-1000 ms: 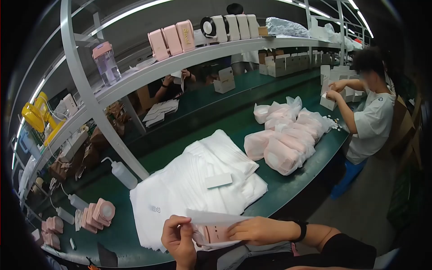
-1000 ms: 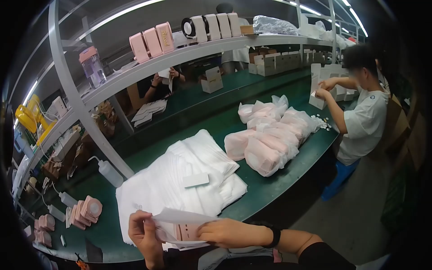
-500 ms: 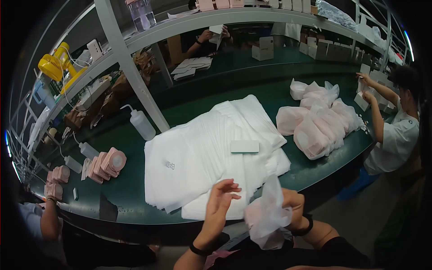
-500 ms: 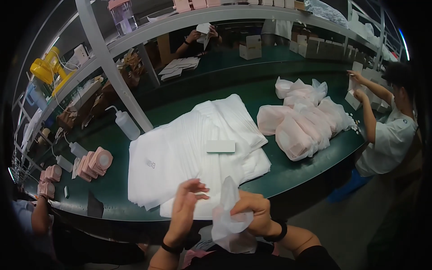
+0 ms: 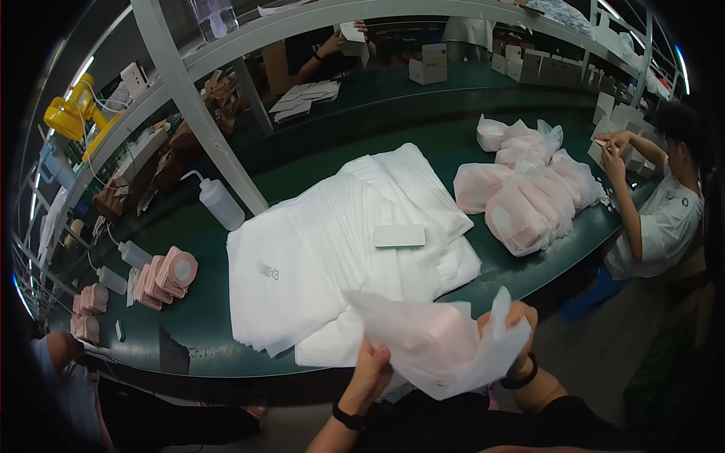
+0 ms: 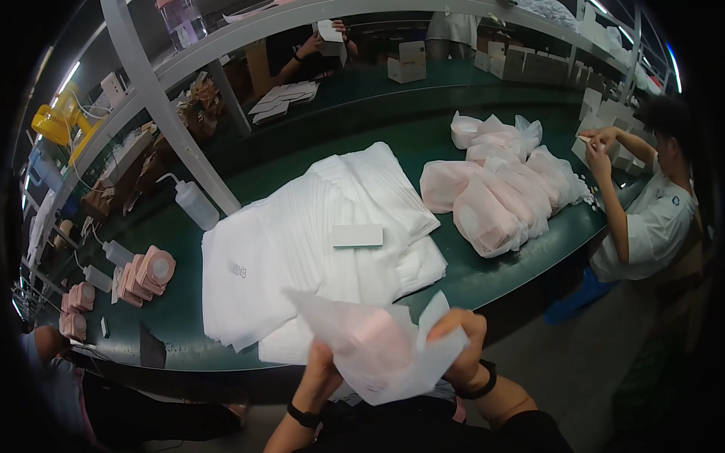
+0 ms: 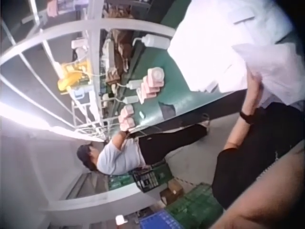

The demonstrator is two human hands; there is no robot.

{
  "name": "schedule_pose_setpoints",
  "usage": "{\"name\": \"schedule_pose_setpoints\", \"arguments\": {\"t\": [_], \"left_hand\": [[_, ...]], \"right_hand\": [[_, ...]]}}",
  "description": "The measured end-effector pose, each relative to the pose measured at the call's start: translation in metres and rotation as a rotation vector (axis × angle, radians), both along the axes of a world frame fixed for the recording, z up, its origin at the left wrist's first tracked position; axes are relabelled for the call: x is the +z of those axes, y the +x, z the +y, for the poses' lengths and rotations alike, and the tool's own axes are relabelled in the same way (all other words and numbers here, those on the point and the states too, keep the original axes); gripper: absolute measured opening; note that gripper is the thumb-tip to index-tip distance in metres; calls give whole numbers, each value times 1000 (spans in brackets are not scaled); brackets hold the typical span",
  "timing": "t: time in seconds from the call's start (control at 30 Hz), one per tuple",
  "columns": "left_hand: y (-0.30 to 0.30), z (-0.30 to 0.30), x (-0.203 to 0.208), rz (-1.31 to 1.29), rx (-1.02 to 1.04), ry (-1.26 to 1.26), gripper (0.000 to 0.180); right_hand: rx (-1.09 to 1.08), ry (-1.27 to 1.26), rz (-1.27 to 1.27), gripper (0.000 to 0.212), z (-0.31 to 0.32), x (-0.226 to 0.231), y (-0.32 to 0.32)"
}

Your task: The person wipes a pink record player, slides it into a white plastic bag, and sets it aside before repeating the process with another unit.

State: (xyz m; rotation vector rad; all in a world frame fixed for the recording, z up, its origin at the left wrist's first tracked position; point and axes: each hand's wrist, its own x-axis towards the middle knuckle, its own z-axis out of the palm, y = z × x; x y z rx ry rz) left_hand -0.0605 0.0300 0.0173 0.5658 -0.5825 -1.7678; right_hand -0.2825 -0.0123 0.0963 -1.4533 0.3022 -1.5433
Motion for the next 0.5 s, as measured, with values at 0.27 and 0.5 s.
{"name": "schedule_pose_setpoints", "arguments": {"t": [0.27,0.5], "left_hand": [[28,-9,94,-825,-309,-965,50],[2,-12,87,-1165,-130,-489,47]], "right_hand": [[578,723,847,36,12,-45,10],[537,1036,135,53,30,-61,-12]]}}
